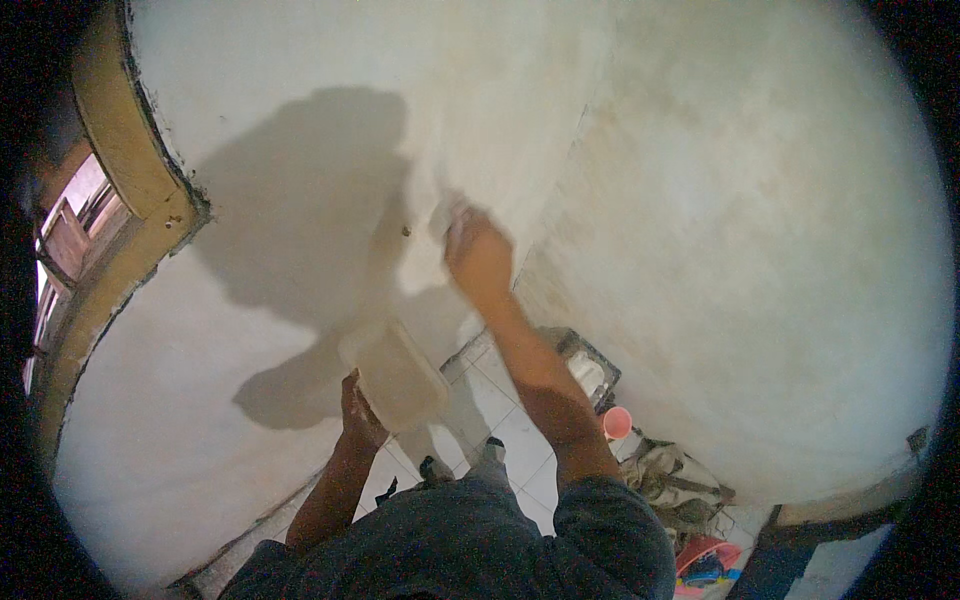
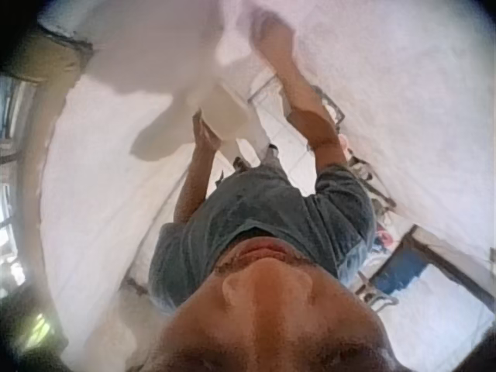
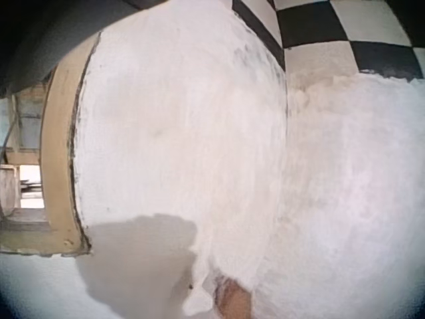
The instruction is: The person patches a wall by repeatedly dipping a putty knife into a container of white putty and spreading the material across various sections of the wall surface.
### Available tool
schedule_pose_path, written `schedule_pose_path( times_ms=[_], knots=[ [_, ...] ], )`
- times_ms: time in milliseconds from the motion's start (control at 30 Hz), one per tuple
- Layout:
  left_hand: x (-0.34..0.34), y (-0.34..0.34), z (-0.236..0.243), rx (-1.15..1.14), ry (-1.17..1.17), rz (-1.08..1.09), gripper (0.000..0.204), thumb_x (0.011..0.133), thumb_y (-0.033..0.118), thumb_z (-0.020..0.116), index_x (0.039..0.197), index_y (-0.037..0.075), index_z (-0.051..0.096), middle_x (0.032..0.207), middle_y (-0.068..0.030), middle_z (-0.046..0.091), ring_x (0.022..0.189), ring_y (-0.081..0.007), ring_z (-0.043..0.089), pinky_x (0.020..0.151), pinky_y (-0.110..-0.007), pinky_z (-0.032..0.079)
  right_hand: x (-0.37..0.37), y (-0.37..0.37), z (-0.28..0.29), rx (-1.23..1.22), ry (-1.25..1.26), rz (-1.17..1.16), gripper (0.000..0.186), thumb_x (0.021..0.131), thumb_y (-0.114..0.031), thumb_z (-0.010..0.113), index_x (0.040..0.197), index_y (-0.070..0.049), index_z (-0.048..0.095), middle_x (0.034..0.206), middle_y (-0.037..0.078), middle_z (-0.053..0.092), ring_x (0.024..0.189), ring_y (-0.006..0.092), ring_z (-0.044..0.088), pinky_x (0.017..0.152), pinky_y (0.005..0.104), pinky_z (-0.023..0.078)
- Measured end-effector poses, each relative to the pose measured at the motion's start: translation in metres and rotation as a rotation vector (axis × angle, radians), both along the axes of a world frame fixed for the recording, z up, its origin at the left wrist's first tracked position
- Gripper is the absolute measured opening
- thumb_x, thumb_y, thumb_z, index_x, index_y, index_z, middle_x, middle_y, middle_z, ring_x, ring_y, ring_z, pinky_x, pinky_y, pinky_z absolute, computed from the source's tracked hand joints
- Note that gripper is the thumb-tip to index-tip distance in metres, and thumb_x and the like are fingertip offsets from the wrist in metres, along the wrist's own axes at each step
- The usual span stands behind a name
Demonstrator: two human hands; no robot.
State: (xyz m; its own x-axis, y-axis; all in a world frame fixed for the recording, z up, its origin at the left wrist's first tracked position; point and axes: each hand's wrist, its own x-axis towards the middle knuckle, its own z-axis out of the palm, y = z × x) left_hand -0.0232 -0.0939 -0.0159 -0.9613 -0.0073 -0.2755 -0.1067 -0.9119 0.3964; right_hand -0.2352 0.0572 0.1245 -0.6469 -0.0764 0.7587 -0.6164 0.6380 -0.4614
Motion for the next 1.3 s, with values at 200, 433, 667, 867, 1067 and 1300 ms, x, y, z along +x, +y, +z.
schedule_pose_path(
  times_ms=[200, 433, 667, 867, 1067, 1300],
  knots=[
    [-0.004, 0.009, 0.013, -0.101, 0.044, 0.002, 0.067, 0.087, 0.048, 0.056, 0.139, 0.008, 0.041, 0.13, -0.0115, 0.055, 0.12, -0.0293, 0.053, 0.101, -0.046, 0.042, -0.111, 0.061, 0.072, -0.112, 0.01, -0.225, 0.025, 0.087, -0.023, 0.058, 0.099, -0.002, 0.067, 0.079, 0.022, 0.066, 0.072, 0.0391, 0.063, 0.066, 0.0454, 0.05],
    [0.001, 0.0, -0.004, -0.025, 0.021, 0.009, 0.063, 0.09, 0.045, 0.055, 0.139, 0.007, 0.041, 0.132, -0.0108, 0.054, 0.122, -0.0281, 0.051, 0.104, -0.045, 0.04, 0.031, -0.02, 0.048, 0.082, 0.054, 0.286, 0.014, 0.086, -0.014, 0.059, 0.093, -0.004, 0.066, 0.081, 0.02, 0.063, 0.074, 0.0369, 0.062, 0.065, 0.0436, 0.05],
    [-0.009, 0.006, 0.003, -0.034, 0.061, -0.058, 0.061, 0.091, 0.044, 0.055, 0.138, 0.008, 0.042, 0.13, -0.0091, 0.055, 0.12, -0.0263, 0.054, 0.102, -0.043, 0.042, -0.079, 0.017, 0.057, -0.101, 0.079, -0.193, 0.018, 0.087, -0.018, 0.058, 0.086, -0.001, 0.063, 0.081, 0.021, 0.064, 0.07, 0.0388, 0.062, 0.063, 0.0459, 0.05],
    [-0.013, -0.002, -0.004, -0.016, 0.054, -0.053, 0.059, 0.092, 0.043, 0.054, 0.138, 0.007, 0.042, 0.133, -0.0103, 0.054, 0.123, -0.0262, 0.053, 0.102, -0.043, 0.043, 0.04, -0.025, 0.019, 0.123, 0.305, 0.202, 0.019, 0.08, -0.006, 0.065, 0.099, -0.001, 0.064, 0.083, 0.018, 0.065, 0.074, 0.0322, 0.065, 0.065, 0.0396, 0.053],
    [-0.015, 0.0, 0.003, -0.014, 0.023, -0.08, 0.059, 0.093, 0.043, 0.055, 0.138, 0.007, 0.041, 0.133, -0.0104, 0.054, 0.122, -0.0253, 0.054, 0.102, -0.042, 0.044, 0.063, 0.03, 0.016, -0.155, -0.503, 0.332, 0.025, 0.082, -0.01, 0.066, 0.105, -0.001, 0.063, 0.082, 0.017, 0.067, 0.073, 0.0314, 0.065, 0.069, 0.0358, 0.052],
    [-0.025, 0.008, 0.001, 0.025, -0.01, -0.075, 0.052, 0.094, 0.039, 0.056, 0.135, 0.01, 0.043, 0.131, -0.0082, 0.056, 0.121, -0.0238, 0.055, 0.101, -0.041, 0.045, 0.084, 0.027, -0.041, 0.189, -0.791, 0.29, 0.031, 0.081, -0.026, 0.067, 0.087, 0.002, 0.056, 0.078, 0.025, 0.062, 0.079, 0.0457, 0.062, 0.068, 0.0492, 0.048]
  ],
)
